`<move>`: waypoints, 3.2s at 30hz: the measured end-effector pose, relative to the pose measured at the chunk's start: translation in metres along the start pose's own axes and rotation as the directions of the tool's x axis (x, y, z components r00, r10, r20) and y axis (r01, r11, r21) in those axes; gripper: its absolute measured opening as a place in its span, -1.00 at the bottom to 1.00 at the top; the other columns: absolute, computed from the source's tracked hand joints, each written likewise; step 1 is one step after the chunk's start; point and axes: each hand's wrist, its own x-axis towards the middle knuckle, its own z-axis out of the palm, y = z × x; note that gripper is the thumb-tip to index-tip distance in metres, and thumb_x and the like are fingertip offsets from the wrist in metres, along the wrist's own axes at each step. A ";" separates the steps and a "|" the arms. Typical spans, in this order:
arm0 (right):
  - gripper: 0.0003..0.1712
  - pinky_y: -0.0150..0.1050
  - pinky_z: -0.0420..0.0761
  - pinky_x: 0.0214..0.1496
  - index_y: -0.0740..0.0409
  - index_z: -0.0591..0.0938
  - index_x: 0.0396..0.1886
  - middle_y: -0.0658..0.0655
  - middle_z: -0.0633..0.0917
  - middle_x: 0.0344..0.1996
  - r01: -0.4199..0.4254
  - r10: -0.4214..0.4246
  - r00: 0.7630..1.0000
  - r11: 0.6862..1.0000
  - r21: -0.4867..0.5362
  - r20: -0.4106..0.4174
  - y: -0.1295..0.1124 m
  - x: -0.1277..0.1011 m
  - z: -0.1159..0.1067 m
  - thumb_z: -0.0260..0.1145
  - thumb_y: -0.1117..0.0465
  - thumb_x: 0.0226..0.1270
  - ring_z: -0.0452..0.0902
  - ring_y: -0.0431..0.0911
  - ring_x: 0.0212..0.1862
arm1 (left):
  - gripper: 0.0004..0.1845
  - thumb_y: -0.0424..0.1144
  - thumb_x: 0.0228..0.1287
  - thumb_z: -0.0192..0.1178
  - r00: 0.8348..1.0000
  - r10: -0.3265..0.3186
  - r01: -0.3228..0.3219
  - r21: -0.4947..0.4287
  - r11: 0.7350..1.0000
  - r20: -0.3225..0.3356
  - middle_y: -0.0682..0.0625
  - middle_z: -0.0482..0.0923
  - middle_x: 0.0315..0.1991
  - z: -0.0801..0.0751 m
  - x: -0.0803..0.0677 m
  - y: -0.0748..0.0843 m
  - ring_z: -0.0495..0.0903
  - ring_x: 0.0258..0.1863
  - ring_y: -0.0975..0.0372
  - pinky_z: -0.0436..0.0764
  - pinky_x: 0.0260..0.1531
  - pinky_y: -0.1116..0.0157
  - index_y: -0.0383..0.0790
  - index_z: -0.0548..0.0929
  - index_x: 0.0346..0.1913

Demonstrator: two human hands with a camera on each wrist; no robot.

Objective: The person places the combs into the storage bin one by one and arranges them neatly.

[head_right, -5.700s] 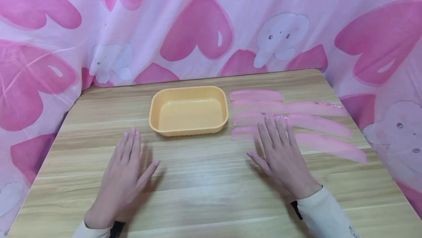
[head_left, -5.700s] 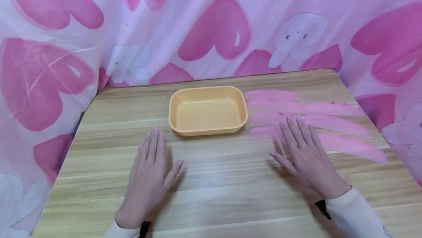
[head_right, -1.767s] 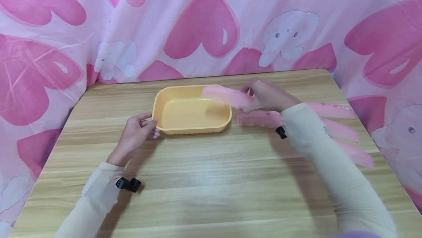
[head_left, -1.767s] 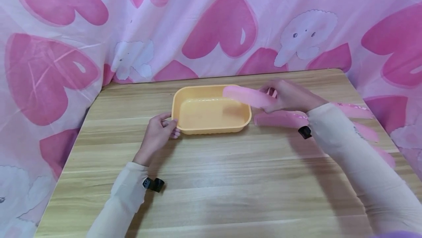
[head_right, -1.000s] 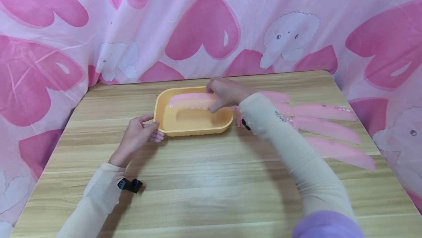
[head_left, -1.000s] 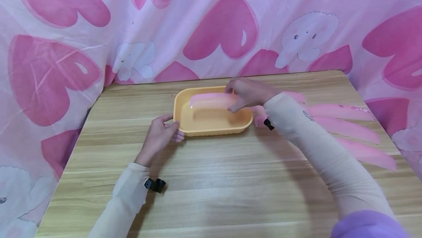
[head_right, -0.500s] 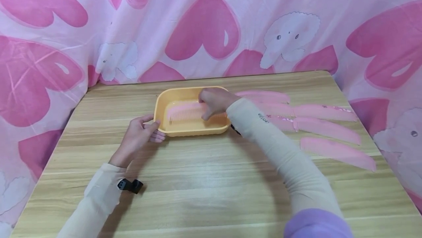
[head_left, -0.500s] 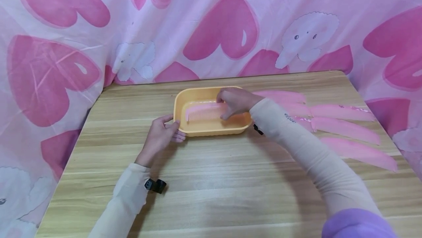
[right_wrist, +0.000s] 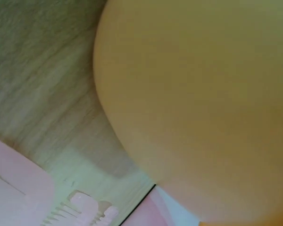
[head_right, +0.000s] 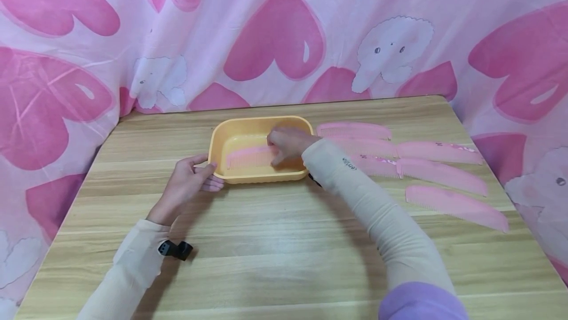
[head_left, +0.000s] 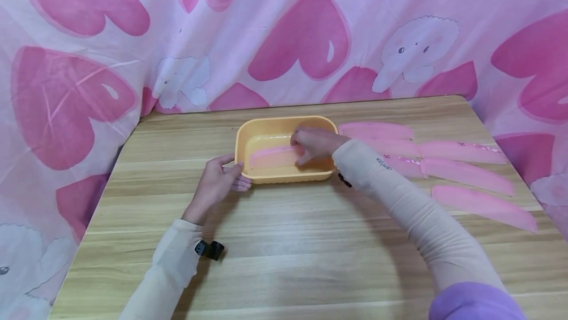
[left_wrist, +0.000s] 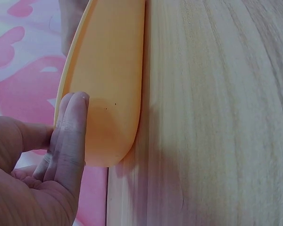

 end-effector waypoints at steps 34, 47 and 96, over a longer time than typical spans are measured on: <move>-0.49 0.09 0.66 0.12 0.43 0.59 0.13 0.32 0.63 0.04 -0.090 0.141 0.960 0.974 0.208 -0.243 0.049 -0.114 -0.057 0.48 0.27 0.24 0.55 0.16 0.07 | -0.52 -0.31 0.58 0.00 1.000 0.001 -0.001 0.034 0.999 -0.003 -0.26 0.75 -0.34 0.002 0.000 0.002 0.78 -0.42 0.11 0.82 -0.30 0.18 -0.44 0.34 0.44; -0.36 0.20 0.66 0.09 0.46 0.60 0.15 0.38 0.61 0.09 -0.210 0.250 0.950 0.956 0.207 -0.190 0.080 -0.164 -0.037 0.57 0.18 0.18 0.52 0.26 0.13 | -0.52 -0.29 0.59 0.02 1.000 -0.012 0.012 0.053 0.999 -0.007 -0.25 0.75 -0.32 0.000 -0.003 0.001 0.78 -0.40 0.11 0.82 -0.28 0.19 -0.44 0.34 0.43; -0.43 -0.04 0.64 -0.04 0.41 0.66 0.00 0.19 0.60 -0.17 -0.267 0.305 0.946 0.926 0.266 -0.113 0.120 -0.202 0.015 0.65 0.21 0.03 0.50 0.03 -0.12 | -0.54 -0.31 0.60 -0.01 1.000 0.019 -0.020 0.046 0.999 0.017 -0.28 0.75 -0.31 0.001 -0.002 0.002 0.79 -0.38 0.07 0.82 -0.27 0.18 -0.44 0.35 0.43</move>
